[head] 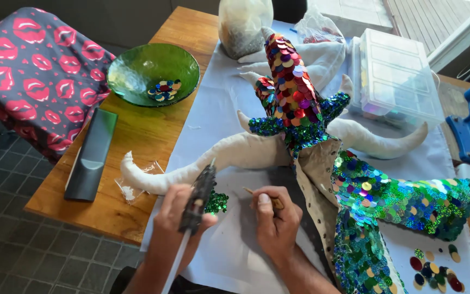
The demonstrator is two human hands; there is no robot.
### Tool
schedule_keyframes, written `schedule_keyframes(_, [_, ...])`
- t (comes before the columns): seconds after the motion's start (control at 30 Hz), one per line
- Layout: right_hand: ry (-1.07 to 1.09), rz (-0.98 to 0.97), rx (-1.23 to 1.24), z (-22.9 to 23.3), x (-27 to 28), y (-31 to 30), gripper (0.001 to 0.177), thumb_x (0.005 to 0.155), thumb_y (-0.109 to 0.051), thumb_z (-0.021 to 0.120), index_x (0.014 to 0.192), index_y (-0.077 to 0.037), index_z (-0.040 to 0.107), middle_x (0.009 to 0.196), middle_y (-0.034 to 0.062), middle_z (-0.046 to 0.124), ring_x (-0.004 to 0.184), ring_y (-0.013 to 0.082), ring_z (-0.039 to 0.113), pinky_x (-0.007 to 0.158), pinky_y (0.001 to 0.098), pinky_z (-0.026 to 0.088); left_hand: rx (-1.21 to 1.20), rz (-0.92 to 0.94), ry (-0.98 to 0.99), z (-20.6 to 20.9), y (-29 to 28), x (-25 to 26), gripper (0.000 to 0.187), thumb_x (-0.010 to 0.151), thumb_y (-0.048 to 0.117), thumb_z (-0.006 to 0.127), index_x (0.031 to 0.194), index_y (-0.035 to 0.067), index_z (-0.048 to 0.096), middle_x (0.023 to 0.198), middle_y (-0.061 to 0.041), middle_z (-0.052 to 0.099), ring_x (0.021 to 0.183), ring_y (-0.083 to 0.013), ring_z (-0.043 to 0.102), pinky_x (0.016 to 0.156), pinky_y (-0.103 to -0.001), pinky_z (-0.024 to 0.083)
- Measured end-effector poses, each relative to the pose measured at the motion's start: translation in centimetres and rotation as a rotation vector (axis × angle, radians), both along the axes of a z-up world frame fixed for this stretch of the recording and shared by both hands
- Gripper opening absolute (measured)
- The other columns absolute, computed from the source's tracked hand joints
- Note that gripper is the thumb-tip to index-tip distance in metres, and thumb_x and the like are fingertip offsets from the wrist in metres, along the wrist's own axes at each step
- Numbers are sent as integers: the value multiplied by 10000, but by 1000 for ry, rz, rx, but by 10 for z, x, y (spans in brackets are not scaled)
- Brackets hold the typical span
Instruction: Using a hot glue gun to attach colorful sequins to a white fabric horn
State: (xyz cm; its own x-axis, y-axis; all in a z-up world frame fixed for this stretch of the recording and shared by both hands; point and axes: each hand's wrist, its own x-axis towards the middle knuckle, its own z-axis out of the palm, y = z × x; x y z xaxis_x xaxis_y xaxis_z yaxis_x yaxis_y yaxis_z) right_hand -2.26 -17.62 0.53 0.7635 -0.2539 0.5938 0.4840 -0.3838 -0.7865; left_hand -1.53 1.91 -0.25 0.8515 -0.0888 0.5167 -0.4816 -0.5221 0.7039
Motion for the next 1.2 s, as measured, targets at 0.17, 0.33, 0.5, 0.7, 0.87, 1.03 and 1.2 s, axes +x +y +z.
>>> schedule_keyframes(0.17, [111,60,4,2,3,5,109,1014,-127,562,1068,-85,647,807,8,705,511,78,560,480,248,470,-6,47,59,-2,13,-25,581,925,628,464,1007,69,597,935,-70,571,749,-247,620,663,-357,503])
schedule_keyframes(0.33, [214,63,118,-5,8,4,171,1009,-132,583,1160,-66,629,910,19,774,512,89,580,478,247,506,-78,102,196,-2,17,-37,610,903,664,439,995,105,665,929,-56,602,751,-226,649,707,-329,494])
schedule_keyframes(0.5, [378,225,237,-14,13,5,135,1022,-178,608,1073,-82,688,789,32,731,544,96,532,498,261,452,-97,5,22,8,13,-30,570,962,600,464,1037,58,623,946,-80,606,796,-230,638,736,-345,501])
schedule_keyframes(0.7, [313,292,-85,-10,11,2,205,1025,-213,529,901,-109,656,739,-4,631,681,125,592,636,298,468,-191,37,70,-6,12,-18,620,966,649,409,1018,98,689,920,-37,628,836,-219,663,749,-357,502])
schedule_keyframes(0.87, [354,168,-153,-25,13,-1,217,1023,-292,527,952,-133,655,724,-6,648,649,158,603,602,359,461,-184,48,90,-6,14,-22,629,966,650,394,1026,104,701,907,-28,634,821,-198,669,710,-343,506])
schedule_keyframes(1.03, [396,130,-153,-28,16,-3,213,1015,-278,528,944,-130,664,725,-4,621,665,164,576,619,371,447,-197,32,73,-9,14,-22,645,947,678,403,1007,100,685,884,-19,619,764,-182,648,660,-329,493])
schedule_keyframes(1.2, [468,200,-155,-29,14,-3,230,1040,-324,514,1011,-147,659,772,-5,639,642,177,556,594,402,439,-201,40,95,-8,15,-22,656,938,692,397,1016,109,688,873,-17,620,750,-179,648,635,-329,494])
